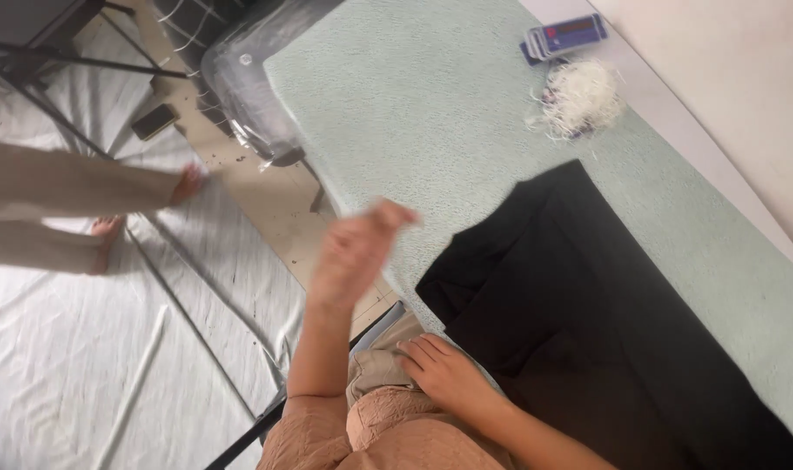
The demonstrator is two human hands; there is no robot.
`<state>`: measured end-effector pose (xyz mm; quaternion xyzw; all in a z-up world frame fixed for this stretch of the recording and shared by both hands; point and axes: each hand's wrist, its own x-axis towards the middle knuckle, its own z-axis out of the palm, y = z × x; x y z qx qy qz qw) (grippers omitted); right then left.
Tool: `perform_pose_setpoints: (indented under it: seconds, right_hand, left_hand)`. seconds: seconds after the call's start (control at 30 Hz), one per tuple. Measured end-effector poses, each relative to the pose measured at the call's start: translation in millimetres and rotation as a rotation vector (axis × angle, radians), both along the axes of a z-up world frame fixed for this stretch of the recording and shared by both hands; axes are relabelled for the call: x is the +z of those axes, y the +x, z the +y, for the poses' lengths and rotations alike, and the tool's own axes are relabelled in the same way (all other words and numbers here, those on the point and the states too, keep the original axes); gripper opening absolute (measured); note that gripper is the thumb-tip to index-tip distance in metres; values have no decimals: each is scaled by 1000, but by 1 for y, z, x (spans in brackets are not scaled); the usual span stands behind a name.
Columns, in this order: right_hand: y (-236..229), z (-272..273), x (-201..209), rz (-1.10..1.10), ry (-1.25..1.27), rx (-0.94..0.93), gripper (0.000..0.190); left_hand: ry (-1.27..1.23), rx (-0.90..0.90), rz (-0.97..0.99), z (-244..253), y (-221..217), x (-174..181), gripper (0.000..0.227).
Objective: Folding a black t-shirt and organizing clothing tags on a table.
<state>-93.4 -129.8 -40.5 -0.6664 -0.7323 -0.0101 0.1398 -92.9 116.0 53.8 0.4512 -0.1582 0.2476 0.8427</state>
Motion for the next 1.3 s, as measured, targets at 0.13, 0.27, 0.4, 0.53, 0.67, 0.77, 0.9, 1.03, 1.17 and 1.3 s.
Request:
perform_pose_setpoints:
  seconds: [0.13,0.27,0.4,0.53,0.67,0.77,0.9,1.03,1.17,1.3]
  right_hand:
    - [1,2,11,41,-14,67,25]
    - [4,6,16,46,-60,68,29]
    - [2,11,23,1,-81,34,22]
    - [1,13,20,-47,-108,45,20]
    - [1,10,12,-96,-147,34,27]
    - [1,9,10,-122,-164,26,28]
    - [0,13,16,-114,-158,7,25]
    - [-1,13,17,-136,-184,5,28]
    - [-2,14,18,-137,-179,-10,27]
    - [-3,12,18,-138,-195,-19,28]
  left_hand:
    - [-179,326,-161,71,-30,-50,24]
    - [-227,444,-42,95,-62,-52,29]
    - [-396,504,81,99,-78,-58,17]
    - [-411,520,142,104,-86,-75,19]
    - [-495,515,148,108,-86,-79,20]
    - [-496,498,152,109,-84,-81,21]
    - [-516,483,149,108,-81,-87,21]
    - [-564,463,135,110,-76,-91,20]
    - [-591,422,74,129,-67,-117,18]
    - [-272,893,540,171,-66,-154,25]
